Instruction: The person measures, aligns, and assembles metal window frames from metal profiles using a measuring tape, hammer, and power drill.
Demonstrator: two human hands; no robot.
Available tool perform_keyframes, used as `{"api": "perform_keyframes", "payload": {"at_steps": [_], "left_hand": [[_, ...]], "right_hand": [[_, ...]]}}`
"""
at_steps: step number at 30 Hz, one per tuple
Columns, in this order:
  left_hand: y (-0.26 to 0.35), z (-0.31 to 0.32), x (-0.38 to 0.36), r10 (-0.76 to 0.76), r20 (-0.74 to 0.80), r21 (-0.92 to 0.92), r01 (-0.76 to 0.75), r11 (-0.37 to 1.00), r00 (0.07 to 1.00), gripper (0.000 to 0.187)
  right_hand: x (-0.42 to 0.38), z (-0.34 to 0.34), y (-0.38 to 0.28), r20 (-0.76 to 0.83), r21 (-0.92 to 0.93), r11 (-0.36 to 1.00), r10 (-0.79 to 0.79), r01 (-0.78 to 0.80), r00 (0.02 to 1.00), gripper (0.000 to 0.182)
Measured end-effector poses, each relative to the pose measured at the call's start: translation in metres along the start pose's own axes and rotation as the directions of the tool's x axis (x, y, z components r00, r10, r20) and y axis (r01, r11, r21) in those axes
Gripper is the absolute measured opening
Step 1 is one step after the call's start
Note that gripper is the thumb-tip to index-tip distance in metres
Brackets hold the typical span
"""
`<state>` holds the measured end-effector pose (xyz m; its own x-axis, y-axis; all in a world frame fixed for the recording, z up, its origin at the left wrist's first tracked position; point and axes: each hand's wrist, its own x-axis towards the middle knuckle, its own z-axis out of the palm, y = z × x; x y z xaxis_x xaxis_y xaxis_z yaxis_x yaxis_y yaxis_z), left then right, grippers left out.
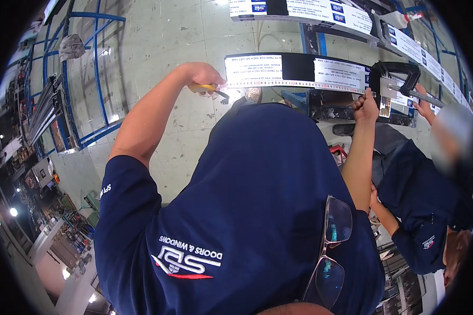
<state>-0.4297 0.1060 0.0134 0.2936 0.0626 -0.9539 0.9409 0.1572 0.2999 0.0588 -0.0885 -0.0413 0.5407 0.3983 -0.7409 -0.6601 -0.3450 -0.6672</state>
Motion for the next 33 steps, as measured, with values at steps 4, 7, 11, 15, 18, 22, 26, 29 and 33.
{"api": "perform_keyframes", "payload": {"at_steps": [4, 7, 11, 15, 18, 22, 26, 29, 33], "left_hand": [[-0.002, 0.0, 0.001, 0.027, -0.006, 0.039, -0.026, 0.999, 1.0, 0.039], [-0.002, 0.0, 0.001, 0.024, -0.011, 0.052, -0.023, 0.998, 1.0, 0.04], [-0.001, 0.001, -0.001, 0.016, -0.036, 0.052, -0.014, 0.999, 0.999, 0.04], [-0.003, 0.002, 0.0, 0.019, -0.056, 0.051, -0.016, 0.999, 0.998, 0.04], [-0.003, 0.003, -0.001, 0.007, -0.054, 0.013, -0.006, 1.0, 0.999, 0.04], [-0.005, 0.002, 0.001, 0.024, -0.054, 0.037, -0.022, 0.999, 0.998, 0.04], [-0.005, 0.002, 0.0, 0.121, -0.057, 0.187, -0.108, 0.976, 0.991, 0.041], [-0.002, 0.003, -0.005, 0.12, -0.074, 0.198, -0.104, 0.975, 0.99, 0.041], [-0.01, 0.002, 0.006, 0.107, -0.062, 0.224, -0.091, 0.97, 0.992, 0.04]], "right_hand": [[-0.002, 0.002, -0.001, -0.012, 0.001, 1.0, -0.001, 0.001, 1.0, 0.04], [-0.004, 0.004, -0.001, -0.029, 0.0, 1.0, -0.013, 0.013, 0.999, 0.04], [-0.003, 0.004, -0.001, -0.034, -0.004, 1.0, -0.012, 0.012, 0.999, 0.039], [-0.006, 0.005, -0.001, -0.043, -0.016, 1.0, -0.021, 0.02, 0.999, 0.038], [-0.007, 0.006, -0.003, -0.047, -0.029, 0.999, -0.019, 0.017, 0.999, 0.038], [-0.007, 0.005, -0.004, -0.038, -0.04, 0.999, 0.004, -0.006, 0.999, 0.04], [-0.006, 0.004, -0.005, -0.04, -0.045, 0.999, 0.0, -0.002, 0.999, 0.041], [-0.006, 0.007, -0.006, -0.076, -0.045, 0.999, 0.004, -0.008, 0.997, 0.042], [-0.004, 0.004, -0.006, -0.084, -0.039, 0.999, 0.017, -0.02, 0.996, 0.042]]}}
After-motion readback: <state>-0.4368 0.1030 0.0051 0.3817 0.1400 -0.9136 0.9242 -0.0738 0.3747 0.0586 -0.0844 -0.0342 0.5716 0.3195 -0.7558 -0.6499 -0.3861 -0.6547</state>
